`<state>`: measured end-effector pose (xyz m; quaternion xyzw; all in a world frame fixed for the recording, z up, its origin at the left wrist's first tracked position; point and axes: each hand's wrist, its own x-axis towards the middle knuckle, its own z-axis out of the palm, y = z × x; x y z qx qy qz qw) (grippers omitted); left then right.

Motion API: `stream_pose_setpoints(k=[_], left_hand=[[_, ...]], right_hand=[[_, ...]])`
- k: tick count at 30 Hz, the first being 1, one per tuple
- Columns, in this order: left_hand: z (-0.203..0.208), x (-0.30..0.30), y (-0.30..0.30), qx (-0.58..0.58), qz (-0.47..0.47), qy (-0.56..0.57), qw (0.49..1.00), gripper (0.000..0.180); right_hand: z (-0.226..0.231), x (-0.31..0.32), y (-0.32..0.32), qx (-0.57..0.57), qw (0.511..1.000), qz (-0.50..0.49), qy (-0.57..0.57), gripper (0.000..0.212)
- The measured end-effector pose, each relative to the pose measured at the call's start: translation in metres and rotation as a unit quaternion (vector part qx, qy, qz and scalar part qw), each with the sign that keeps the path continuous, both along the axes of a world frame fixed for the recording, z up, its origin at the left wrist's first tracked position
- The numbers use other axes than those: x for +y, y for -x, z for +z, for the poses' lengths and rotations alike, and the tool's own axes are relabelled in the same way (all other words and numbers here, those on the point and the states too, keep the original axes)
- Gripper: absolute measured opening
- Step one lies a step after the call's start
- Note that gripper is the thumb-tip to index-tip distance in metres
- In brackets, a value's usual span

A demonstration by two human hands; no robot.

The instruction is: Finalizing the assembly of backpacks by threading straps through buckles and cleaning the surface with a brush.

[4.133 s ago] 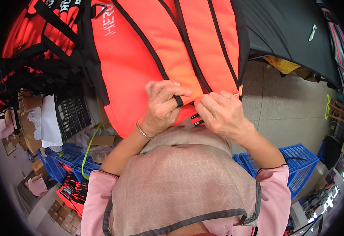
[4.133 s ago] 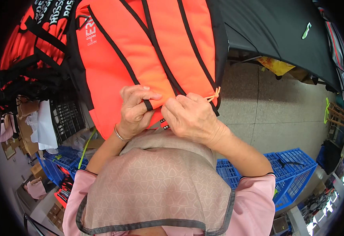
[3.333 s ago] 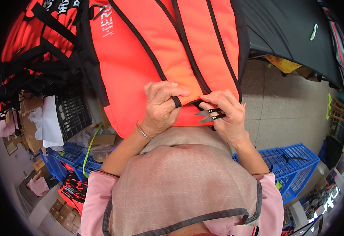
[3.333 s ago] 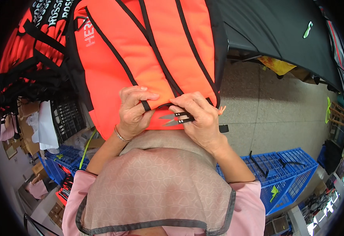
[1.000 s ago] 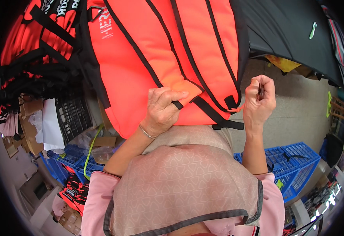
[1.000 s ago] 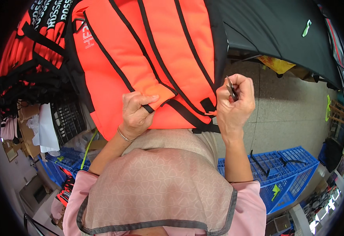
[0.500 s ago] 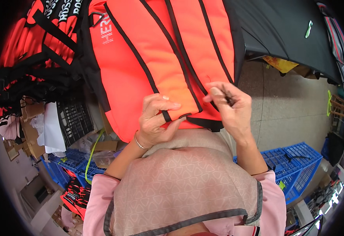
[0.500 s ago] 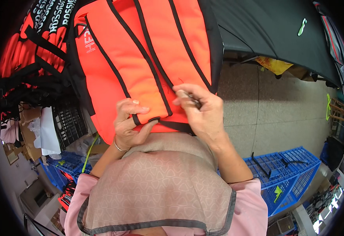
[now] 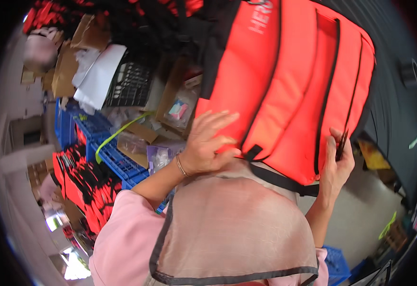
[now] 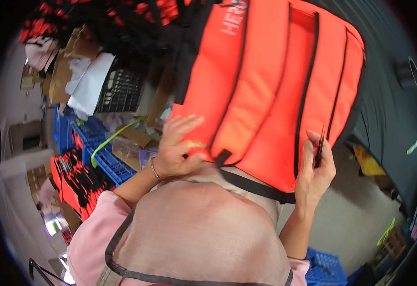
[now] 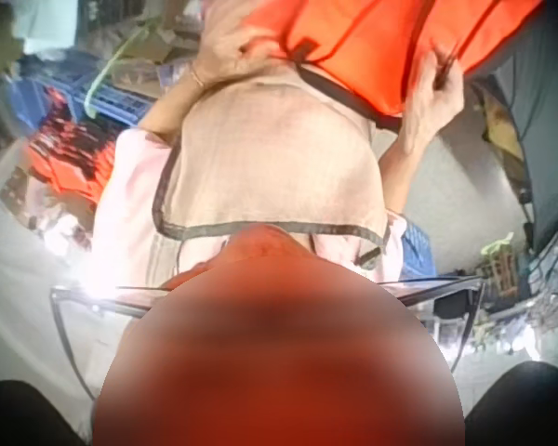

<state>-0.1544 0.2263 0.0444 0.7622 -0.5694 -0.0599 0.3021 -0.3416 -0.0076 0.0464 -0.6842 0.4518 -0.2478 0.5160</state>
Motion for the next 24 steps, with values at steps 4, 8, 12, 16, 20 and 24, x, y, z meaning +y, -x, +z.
stream_pose_setpoints(k=[4,8,12,16,20,24], left_hand=[[-0.024,0.045,-0.016,-0.050,0.204,0.038,0.977,0.035],[-0.051,0.057,-0.021,0.384,0.312,0.061,0.867,0.067],[-0.065,0.050,-0.030,0.551,0.210,0.066,0.805,0.066],[-0.065,0.046,-0.037,0.546,0.214,0.023,0.810,0.055],[-0.077,0.050,-0.039,0.539,0.207,0.040,0.816,0.052],[-0.071,0.049,-0.038,0.532,0.212,0.036,0.819,0.049]], right_hand=[[0.000,0.026,-0.020,-0.102,0.991,0.081,-0.041,0.012],[0.012,0.054,-0.052,-0.056,0.975,0.211,-0.037,0.014],[-0.014,0.061,-0.076,0.000,0.957,0.264,-0.116,0.015],[-0.033,0.056,-0.081,-0.051,0.955,0.235,-0.175,0.015],[-0.017,0.053,-0.077,-0.047,0.955,0.234,-0.177,0.014],[0.000,0.050,-0.071,-0.017,0.966,0.211,-0.146,0.020]])
